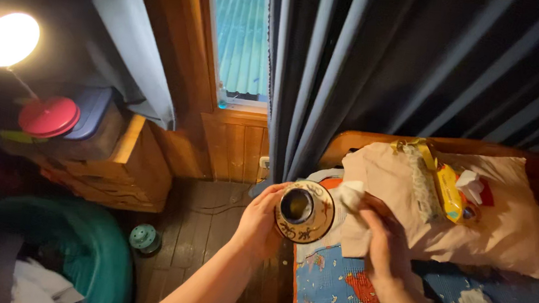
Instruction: The person wipes a wooden bed frame and a red desk lamp with a white tissue, then moves a wooden board and places it on a side table. The person also handles a cup and saucer and places it on a shelf.
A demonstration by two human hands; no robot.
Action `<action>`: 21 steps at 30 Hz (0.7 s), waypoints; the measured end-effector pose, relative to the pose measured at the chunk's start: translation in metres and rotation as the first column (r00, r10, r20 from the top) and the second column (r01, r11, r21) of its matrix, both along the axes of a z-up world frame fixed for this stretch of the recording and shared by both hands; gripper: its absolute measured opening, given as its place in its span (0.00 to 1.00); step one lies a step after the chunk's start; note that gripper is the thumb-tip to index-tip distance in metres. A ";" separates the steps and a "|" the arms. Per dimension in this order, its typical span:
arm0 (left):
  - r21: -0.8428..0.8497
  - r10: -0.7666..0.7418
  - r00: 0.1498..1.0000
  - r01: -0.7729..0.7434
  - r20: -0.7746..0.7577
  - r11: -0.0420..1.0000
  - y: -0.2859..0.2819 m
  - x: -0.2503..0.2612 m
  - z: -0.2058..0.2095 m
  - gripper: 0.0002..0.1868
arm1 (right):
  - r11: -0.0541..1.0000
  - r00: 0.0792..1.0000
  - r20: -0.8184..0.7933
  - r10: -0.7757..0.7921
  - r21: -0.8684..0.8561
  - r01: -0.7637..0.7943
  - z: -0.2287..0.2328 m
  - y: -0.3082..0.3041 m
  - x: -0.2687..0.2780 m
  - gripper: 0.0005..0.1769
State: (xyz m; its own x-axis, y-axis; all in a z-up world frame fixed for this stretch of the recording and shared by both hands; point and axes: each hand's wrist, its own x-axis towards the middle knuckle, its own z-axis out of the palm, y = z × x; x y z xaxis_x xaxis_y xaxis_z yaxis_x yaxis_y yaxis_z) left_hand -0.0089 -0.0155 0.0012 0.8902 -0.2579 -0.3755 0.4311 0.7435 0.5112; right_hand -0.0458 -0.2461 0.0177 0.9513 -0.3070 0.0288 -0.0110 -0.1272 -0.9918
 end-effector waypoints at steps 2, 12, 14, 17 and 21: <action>0.004 -0.098 0.995 0.098 -0.007 0.995 -0.004 0.000 -0.004 0.12 | 0.949 0.985 -0.170 0.026 0.315 0.029 -0.011 0.011 0.003 0.19; -0.146 -0.250 0.966 0.258 0.068 0.955 0.014 0.023 0.001 0.05 | 0.813 0.995 -0.013 -0.098 0.575 0.087 -0.005 0.115 -0.061 0.21; -0.077 -0.359 0.931 0.363 0.057 0.929 0.020 0.024 0.010 0.06 | 0.908 0.984 -0.092 -0.151 0.381 0.174 -0.019 0.134 -0.084 0.21; -0.080 -0.549 0.825 0.562 0.138 0.824 0.024 0.017 0.015 0.08 | 0.908 0.931 -0.255 -0.262 0.261 0.327 -0.034 0.158 -0.102 0.18; 0.092 -0.773 0.600 0.775 0.206 0.626 0.005 -0.017 0.005 0.12 | 0.476 0.798 -0.251 -0.548 0.691 0.544 -0.028 0.160 -0.140 0.17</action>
State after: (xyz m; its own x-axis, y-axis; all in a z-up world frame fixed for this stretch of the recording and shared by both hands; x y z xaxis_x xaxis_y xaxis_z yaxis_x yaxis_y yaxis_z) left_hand -0.0262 -0.0101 0.0064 0.4093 -0.8887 -0.2066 0.7323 0.1850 0.6553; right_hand -0.1857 -0.0862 -0.0106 0.5843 -0.6874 -0.4314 0.1788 0.6276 -0.7578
